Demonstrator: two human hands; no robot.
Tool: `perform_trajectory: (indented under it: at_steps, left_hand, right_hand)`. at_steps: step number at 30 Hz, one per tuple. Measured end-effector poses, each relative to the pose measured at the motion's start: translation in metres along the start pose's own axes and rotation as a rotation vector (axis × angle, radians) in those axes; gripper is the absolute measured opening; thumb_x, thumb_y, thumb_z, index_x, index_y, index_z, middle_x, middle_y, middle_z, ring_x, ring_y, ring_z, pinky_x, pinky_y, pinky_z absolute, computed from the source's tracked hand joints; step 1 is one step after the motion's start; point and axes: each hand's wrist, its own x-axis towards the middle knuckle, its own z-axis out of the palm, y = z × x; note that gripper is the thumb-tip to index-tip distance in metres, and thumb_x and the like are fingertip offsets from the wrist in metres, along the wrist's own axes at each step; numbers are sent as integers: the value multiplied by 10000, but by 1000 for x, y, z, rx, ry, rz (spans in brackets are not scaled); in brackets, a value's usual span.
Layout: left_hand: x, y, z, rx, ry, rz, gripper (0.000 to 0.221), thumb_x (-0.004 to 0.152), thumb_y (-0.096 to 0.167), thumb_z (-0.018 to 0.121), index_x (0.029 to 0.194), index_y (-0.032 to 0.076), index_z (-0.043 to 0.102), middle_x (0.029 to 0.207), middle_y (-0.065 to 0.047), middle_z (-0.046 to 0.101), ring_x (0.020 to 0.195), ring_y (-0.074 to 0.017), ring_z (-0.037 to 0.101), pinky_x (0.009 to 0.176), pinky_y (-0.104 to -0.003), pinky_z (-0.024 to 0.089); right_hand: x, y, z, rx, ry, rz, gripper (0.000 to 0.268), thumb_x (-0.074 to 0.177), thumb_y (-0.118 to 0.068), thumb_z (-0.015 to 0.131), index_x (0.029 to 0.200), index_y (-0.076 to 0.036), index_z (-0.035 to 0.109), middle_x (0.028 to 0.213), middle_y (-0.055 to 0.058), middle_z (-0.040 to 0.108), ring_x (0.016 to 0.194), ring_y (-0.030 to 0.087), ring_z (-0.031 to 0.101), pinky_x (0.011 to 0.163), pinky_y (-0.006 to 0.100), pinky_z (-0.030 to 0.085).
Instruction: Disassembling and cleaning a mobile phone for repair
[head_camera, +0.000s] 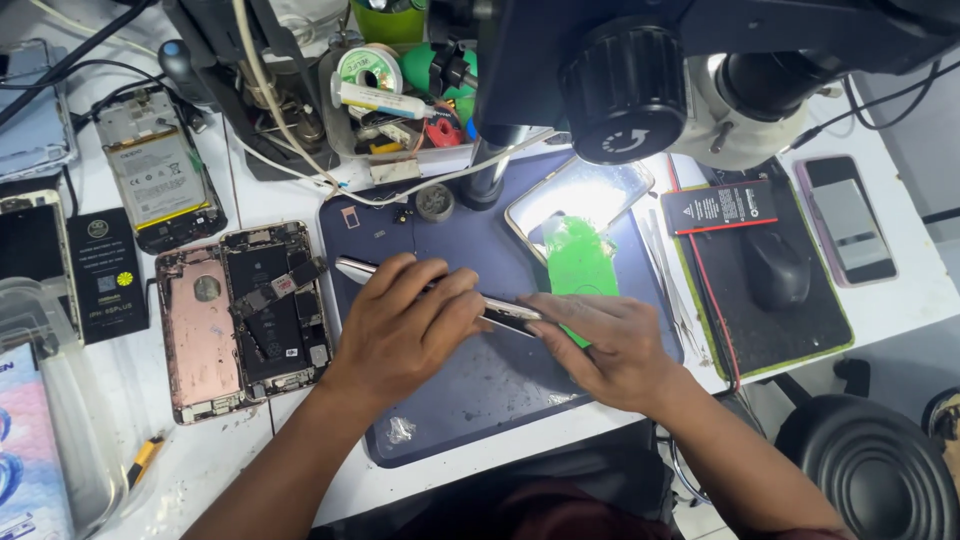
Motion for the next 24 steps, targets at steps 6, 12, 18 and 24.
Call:
perform_trajectory:
  at_steps: [6,12,18,24]
  left_hand:
    - [4,1,6,-51,61,-14,262,1064,186,550,827,98,618,838,-59,614,762,-247,641,770,-366,535]
    - [-3,2,15,-63,53,-29,278,1061,171,537,803,111,622,826,-43,622,785,-239,659,792,-398,534]
    - [2,3,13,-88,74,-42,282,1053,126,542,783,93,619,806,-56,625,831,-253,690,848,-409,540]
    - [4,4,11,-96,89,-42,288,1048,92,541,771,75,617,784,-63,622,844,-247,703,875,-405,543]
  right_hand:
    - [-6,9,9,46,19,7,178,896,-25,703,1054,15,773,838,187,787,740,426,755,578,417,615]
    - [-6,11,9,60,20,4,174,900,-32,703,1055,-3,777,863,168,797,749,403,770,582,408,620]
    - [-6,9,9,72,20,22,178,904,-39,701,1062,-1,775,854,177,794,740,410,767,571,404,624]
    - [-5,8,11,77,32,31,169,909,-35,698,1056,-2,775,846,180,794,725,409,767,558,405,624]
